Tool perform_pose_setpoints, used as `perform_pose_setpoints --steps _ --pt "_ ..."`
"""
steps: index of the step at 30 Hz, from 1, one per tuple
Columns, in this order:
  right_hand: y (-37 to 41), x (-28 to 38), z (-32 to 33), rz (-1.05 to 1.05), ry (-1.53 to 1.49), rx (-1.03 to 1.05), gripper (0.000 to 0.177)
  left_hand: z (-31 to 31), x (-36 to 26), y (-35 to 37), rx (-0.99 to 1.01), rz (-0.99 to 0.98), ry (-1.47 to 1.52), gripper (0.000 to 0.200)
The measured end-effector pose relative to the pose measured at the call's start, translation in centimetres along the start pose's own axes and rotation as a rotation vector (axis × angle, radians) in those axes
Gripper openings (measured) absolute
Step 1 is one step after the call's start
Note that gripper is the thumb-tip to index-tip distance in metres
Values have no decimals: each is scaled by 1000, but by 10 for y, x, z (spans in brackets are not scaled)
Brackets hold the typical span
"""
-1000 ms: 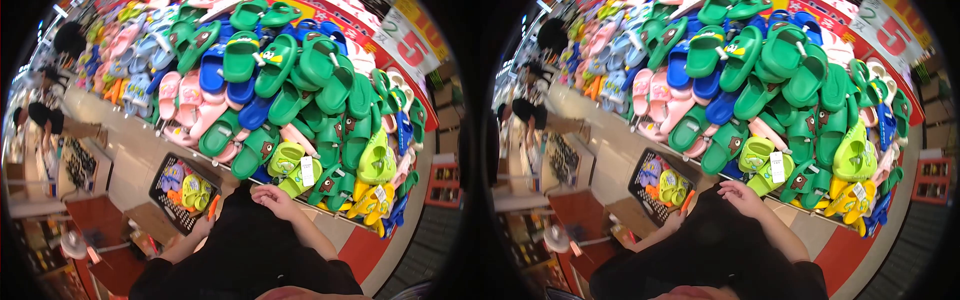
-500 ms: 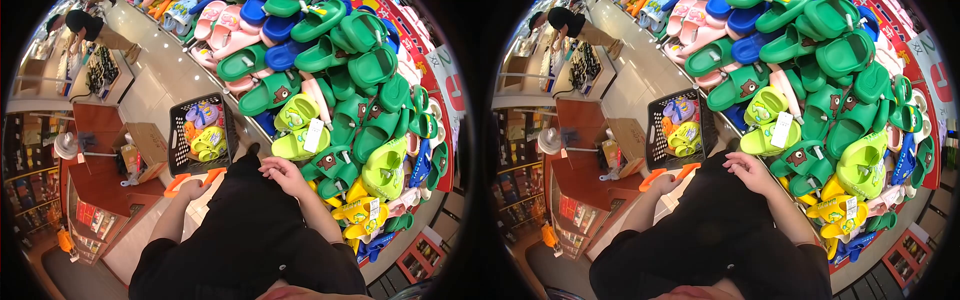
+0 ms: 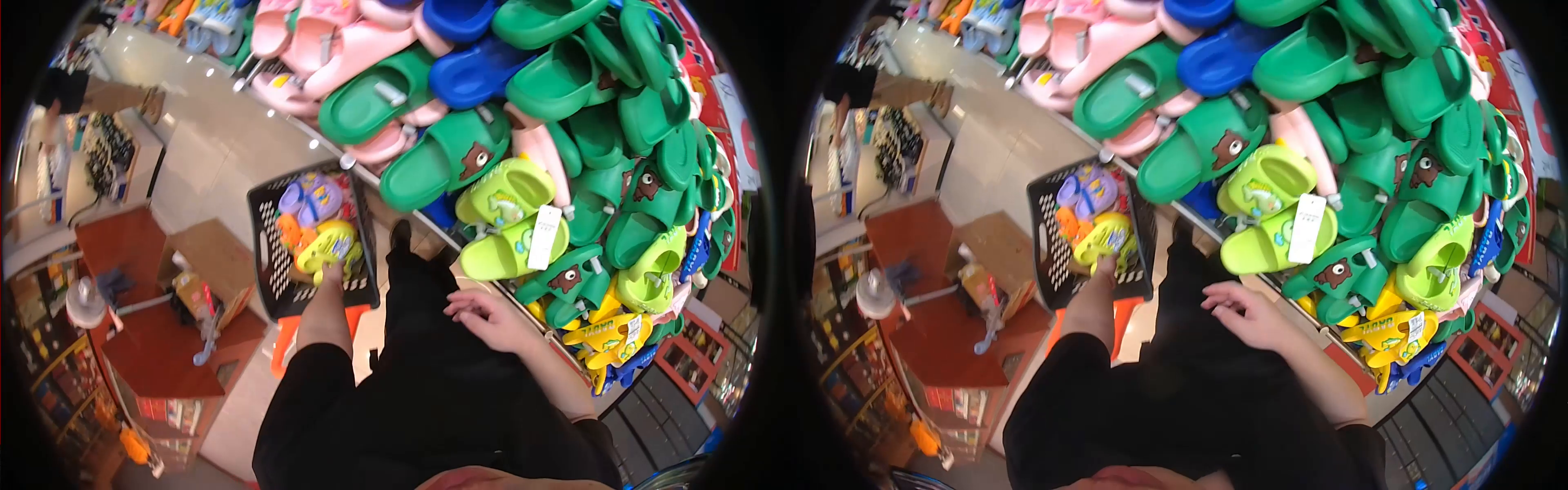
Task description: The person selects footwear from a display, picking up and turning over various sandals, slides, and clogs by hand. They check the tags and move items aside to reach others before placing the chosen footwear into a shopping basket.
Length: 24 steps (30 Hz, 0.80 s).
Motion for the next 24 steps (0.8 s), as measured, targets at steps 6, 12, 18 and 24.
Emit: perform_pose_setpoints --steps 6,12,18,24 --pt "-8 -2 -7 29 65 -19 34 -35 39 -73 240 371 335 42" --pt "-2 27 -4 102 86 -68 35 0 -40 -33 109 60 507 42" --pt "10 38 -13 221 40 41 34 54 -122 113 122 -303 709 46" --pt "28 50 4 335 169 105 45 62 -192 340 401 -594 757 51"
Point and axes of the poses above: each hand's wrist, its own y-axis away from the middle knuckle, its own z-axis out of the back of the hand, x = y × z, the point moved 7 cm from there along -y, towards the middle knuckle, and after that the axes turned 6 degrees about -x, right-handed, at the moved point
